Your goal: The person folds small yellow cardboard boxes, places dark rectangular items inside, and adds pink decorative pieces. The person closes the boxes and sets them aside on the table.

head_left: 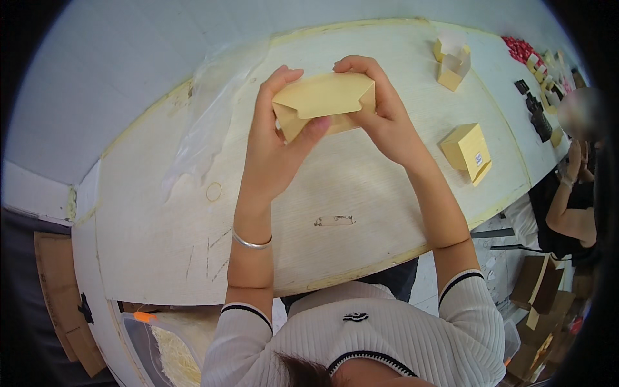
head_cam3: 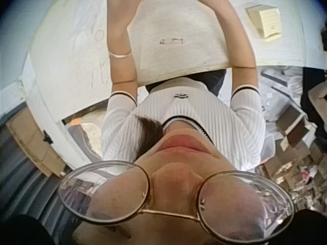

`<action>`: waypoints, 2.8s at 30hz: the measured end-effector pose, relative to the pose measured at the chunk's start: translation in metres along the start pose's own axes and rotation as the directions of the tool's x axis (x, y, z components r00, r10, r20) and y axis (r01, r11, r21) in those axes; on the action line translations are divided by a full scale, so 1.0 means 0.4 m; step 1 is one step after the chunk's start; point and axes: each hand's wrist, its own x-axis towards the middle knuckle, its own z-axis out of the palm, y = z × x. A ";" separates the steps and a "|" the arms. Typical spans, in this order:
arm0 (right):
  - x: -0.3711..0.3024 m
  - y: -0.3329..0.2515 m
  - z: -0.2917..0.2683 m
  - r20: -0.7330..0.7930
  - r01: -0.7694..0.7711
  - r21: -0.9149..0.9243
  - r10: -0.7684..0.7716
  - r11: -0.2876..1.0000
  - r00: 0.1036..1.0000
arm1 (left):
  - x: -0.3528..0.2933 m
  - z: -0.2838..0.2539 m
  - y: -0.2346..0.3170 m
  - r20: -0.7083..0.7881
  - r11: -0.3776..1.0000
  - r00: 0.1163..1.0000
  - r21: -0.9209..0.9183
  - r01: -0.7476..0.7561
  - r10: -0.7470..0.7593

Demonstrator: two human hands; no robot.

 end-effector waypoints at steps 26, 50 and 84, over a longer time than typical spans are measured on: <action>-0.003 -0.056 -0.005 0.062 -0.149 -0.021 0.150 0.989 0.987 | -0.001 0.015 -0.012 -0.163 0.980 0.981 0.181 -0.079 0.109; -0.222 -0.047 -0.359 0.117 0.101 -0.980 0.087 0.172 0.989 | 0.005 -0.005 0.016 -0.216 0.986 0.962 0.035 -0.161 0.165; -0.427 0.156 -0.456 -0.669 -0.667 -0.611 0.173 0.426 0.723 | 0.050 0.603 0.287 0.711 -0.165 -0.410 0.588 0.792 0.571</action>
